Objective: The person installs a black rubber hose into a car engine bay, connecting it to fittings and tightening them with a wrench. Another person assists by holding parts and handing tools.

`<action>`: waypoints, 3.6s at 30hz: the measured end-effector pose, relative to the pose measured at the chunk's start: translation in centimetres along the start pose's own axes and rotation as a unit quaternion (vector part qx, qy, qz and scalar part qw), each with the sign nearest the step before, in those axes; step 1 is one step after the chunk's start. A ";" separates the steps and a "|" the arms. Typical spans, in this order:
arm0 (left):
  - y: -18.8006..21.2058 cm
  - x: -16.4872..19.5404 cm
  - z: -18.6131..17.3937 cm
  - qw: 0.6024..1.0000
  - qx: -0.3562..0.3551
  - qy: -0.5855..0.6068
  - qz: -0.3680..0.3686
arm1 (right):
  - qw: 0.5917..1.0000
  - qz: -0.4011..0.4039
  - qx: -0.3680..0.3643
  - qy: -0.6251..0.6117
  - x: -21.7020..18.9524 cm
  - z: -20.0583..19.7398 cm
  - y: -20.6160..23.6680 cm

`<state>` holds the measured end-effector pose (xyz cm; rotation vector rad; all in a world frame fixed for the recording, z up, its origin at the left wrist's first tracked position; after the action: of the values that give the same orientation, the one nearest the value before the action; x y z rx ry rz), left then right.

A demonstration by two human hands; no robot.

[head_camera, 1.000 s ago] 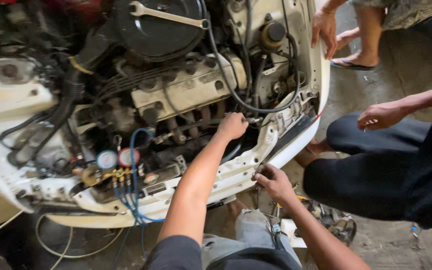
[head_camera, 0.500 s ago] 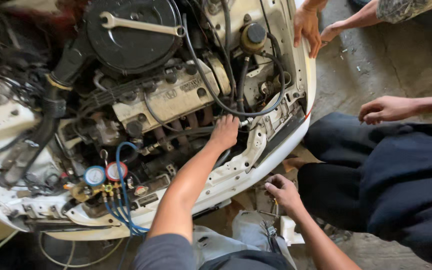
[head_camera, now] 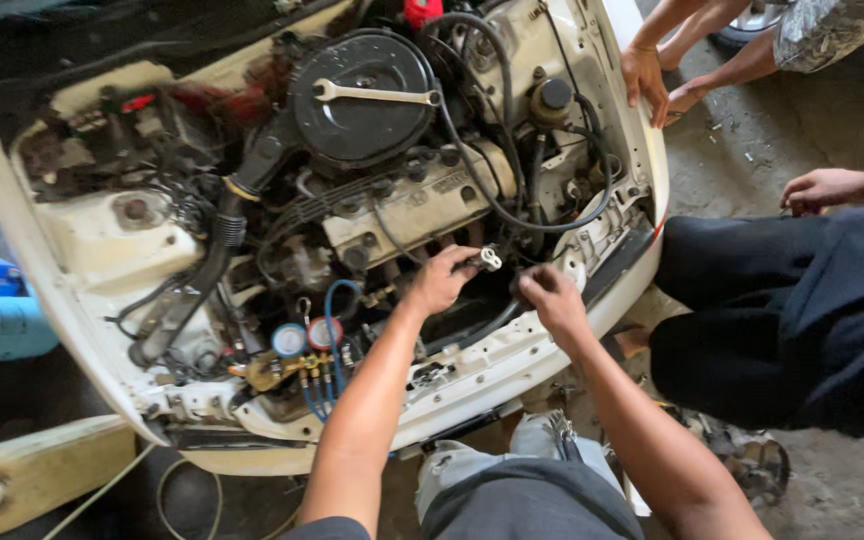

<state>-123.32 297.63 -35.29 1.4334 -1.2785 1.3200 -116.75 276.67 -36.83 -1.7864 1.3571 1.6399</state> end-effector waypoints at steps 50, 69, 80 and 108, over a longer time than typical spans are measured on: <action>3.3 3.6 -3.6 0.978 0.064 0.195 -0.046 | 0.998 0.003 0.064 0.010 -33.9 -0.9 -1.2; 2.2 4.7 -2.5 0.994 0.066 0.063 0.058 | 0.981 -0.160 0.103 0.031 -12.3 8.6 6.6; 3.1 4.7 -1.4 0.996 0.069 -0.020 0.061 | 0.991 -0.113 0.048 -0.055 -12.4 8.4 4.7; 9.4 0.4 -1.8 0.995 0.001 -0.102 0.008 | 0.994 -0.063 0.043 -0.073 -2.6 9.7 8.7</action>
<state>-132.92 297.62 -35.40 1.5938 -1.4221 1.2090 -128.93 281.23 -34.15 -1.6336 1.2074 1.5864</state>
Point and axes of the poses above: each hand's wrist, its own y-axis away from the middle knuckle, its own z-axis out of the palm, x = y × z, the point moved 8 cm from there along -y, towards the middle knuckle, and after that the axes turned 12 degrees about y, right-handed, at the moved point
